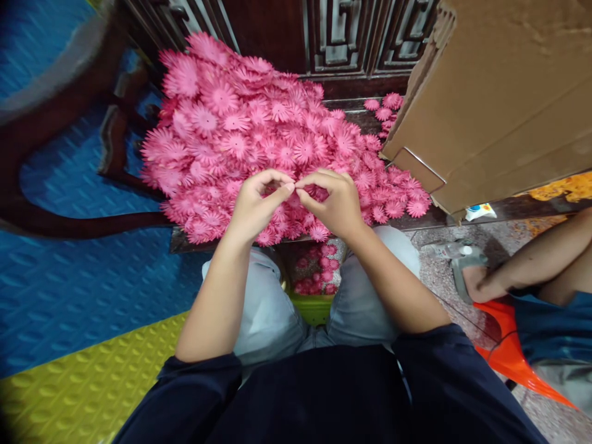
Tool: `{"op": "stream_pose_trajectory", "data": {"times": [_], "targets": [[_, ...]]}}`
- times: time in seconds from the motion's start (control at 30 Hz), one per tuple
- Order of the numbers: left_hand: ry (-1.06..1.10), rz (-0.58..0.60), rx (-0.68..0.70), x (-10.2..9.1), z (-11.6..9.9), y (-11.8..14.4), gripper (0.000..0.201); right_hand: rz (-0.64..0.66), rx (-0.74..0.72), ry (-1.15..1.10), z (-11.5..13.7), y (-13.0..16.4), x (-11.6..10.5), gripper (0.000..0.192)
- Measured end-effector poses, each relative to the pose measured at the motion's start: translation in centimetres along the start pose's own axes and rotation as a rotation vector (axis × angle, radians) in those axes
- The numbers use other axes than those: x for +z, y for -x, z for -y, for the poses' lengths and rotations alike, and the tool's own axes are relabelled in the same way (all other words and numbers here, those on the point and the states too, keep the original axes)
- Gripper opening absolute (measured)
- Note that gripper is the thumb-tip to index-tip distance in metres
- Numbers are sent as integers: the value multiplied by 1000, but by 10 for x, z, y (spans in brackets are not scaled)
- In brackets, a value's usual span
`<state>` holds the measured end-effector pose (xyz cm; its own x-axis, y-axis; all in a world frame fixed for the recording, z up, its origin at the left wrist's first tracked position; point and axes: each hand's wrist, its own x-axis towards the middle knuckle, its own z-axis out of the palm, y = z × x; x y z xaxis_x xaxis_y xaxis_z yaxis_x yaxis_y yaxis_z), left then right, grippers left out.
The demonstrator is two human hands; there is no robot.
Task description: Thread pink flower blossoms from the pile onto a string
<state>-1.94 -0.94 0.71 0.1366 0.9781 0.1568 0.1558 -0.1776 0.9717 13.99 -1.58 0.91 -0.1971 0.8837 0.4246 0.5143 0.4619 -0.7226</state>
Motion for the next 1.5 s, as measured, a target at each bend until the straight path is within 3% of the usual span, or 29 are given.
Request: {"op": "stream_pose_trajectory", "data": {"times": [0.13, 0.23, 0.4, 0.53, 0.67, 0.9, 1.1, 1.3, 1.5], "targets": [[98, 75, -73, -2, 3, -1, 4, 13, -1, 48, 0, 1, 0, 8], [120, 56, -84, -2, 4, -2, 6, -33, 19, 4, 0, 1, 2, 12], [164, -183, -149, 3, 5, -6, 9, -190, 102, -35, -2, -1, 3, 27], [174, -285, -168, 6, 4, -8, 10, -120, 113, -113, 1, -2, 5, 22], [259, -231, -198, 5, 6, -8, 6, -15, 161, -230, 6, -2, 9, 13], [501, -50, -320, 7, 3, -6, 9, -37, 242, -308, 3, -5, 11, 13], [429, 56, -282, 5, 2, -6, 14, -63, 271, -315, 3, -5, 8, 13], [415, 29, -139, 7, 12, -5, 7, -83, 272, -314, 2, -5, 5, 7], [394, -5, -137, 7, 10, -5, 13, -109, 275, -292, 1, -5, 4, 4]]}}
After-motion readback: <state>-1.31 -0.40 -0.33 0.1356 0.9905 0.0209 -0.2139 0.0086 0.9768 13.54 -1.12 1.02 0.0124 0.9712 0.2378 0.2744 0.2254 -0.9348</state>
